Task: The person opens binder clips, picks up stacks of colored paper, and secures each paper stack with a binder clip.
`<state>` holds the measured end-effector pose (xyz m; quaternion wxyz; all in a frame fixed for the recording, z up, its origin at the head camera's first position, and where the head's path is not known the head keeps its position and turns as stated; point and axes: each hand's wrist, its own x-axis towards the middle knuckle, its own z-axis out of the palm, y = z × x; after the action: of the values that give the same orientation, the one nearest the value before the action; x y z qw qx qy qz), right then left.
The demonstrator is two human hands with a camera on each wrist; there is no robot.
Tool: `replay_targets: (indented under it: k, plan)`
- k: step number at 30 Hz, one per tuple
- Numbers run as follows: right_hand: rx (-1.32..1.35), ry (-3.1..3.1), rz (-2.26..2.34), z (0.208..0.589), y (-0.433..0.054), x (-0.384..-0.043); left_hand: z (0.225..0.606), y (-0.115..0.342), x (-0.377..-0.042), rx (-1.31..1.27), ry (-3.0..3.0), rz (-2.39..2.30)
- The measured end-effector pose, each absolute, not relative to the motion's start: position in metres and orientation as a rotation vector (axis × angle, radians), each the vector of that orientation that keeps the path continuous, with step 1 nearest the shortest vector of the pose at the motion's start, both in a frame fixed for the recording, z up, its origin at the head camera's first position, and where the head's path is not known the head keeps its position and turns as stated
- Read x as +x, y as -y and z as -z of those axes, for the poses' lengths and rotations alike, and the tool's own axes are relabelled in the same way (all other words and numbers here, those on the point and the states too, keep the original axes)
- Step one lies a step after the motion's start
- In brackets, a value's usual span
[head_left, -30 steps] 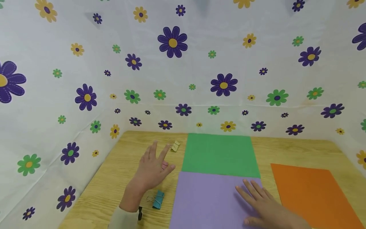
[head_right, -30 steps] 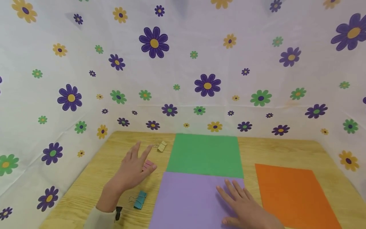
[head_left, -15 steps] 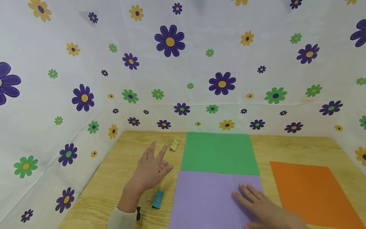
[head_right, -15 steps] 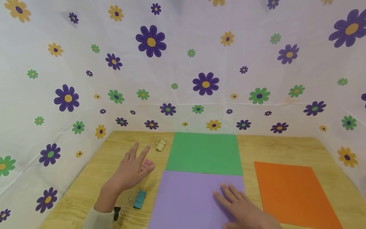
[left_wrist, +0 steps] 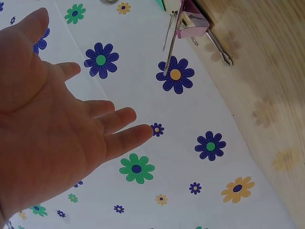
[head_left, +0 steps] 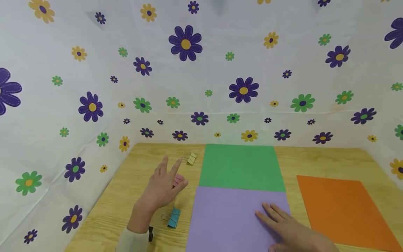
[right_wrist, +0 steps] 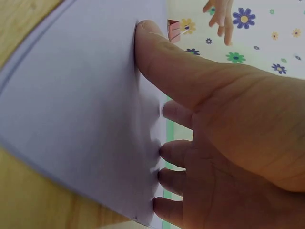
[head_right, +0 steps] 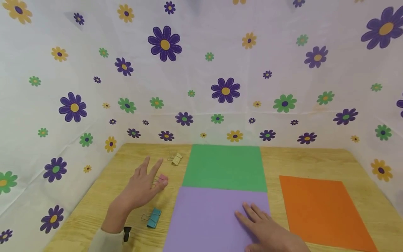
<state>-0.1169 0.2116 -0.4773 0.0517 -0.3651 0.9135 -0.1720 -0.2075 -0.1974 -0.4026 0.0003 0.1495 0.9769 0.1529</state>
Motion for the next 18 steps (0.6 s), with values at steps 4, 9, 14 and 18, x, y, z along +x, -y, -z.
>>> replay_targets:
  k: [4, 9, 14, 18]
  plan:
    - [-1.001, -2.694, 0.578, 0.471, -0.21, -0.1173, 0.401, 0.1981, -0.2071, 0.466, -3.071, -0.505]
    - [-0.957, -2.67, 0.604, 0.4673, -0.2094, -0.1159, 0.4, 0.1996, -0.2068, 0.45, -3.062, -0.508]
    - [-0.956, -2.679, 0.605, 0.4671, -0.2088, -0.1149, 0.3992, 0.2016, -0.2057, 0.434, -3.076, -0.478]
    - [-0.983, -2.713, 0.586, 0.4681, -0.2091, -0.1137, 0.3981, 0.2033, -0.2044, 0.42, -3.086, -0.47]
